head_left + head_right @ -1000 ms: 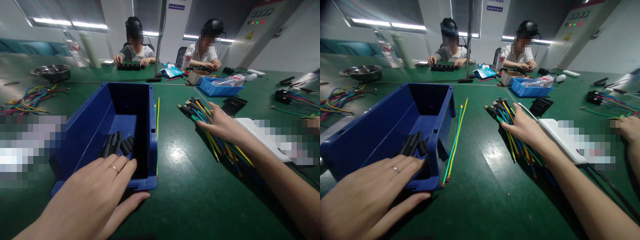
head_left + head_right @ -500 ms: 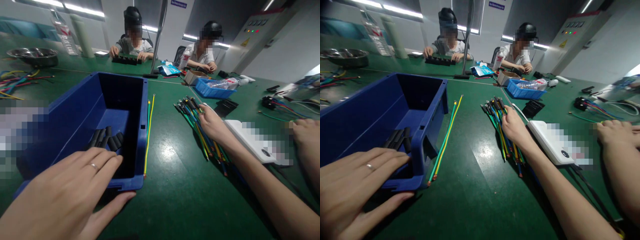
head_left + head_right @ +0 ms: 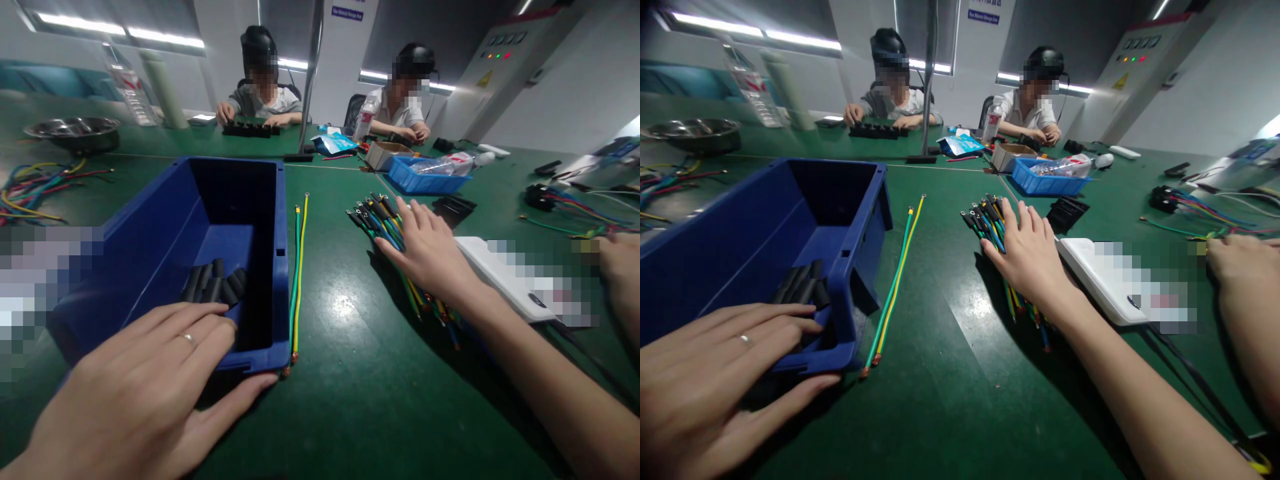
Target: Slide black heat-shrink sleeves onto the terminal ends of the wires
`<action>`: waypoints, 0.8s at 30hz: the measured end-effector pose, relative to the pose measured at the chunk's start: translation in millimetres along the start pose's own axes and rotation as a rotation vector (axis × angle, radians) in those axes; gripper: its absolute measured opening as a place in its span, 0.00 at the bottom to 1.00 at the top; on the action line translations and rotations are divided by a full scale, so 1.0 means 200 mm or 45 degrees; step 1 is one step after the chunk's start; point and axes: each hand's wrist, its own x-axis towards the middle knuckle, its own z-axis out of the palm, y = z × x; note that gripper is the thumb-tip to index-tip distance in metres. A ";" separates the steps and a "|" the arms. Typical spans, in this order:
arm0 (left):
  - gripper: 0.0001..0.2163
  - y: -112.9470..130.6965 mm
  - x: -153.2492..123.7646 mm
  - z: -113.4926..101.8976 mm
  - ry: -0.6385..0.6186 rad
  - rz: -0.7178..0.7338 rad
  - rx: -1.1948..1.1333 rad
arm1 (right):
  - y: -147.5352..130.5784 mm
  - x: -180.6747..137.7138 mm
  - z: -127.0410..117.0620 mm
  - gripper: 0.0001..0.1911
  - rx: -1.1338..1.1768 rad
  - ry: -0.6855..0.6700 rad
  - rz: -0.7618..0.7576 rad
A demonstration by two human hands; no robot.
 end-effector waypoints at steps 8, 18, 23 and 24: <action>0.19 0.10 0.07 -0.03 0.043 0.092 0.165 | -0.51 -0.32 -0.05 0.54 0.339 -0.264 -0.870; 0.27 0.11 0.10 -0.06 -0.016 0.207 0.342 | -0.54 -0.34 -0.02 0.48 0.460 -0.473 -0.787; 0.29 0.08 0.12 -0.11 0.039 0.222 0.402 | -0.54 -0.34 -0.05 0.37 0.438 -0.484 -0.759; 0.29 0.07 0.13 -0.11 0.030 0.219 0.384 | -0.54 -0.35 -0.05 0.36 0.428 -0.467 -0.764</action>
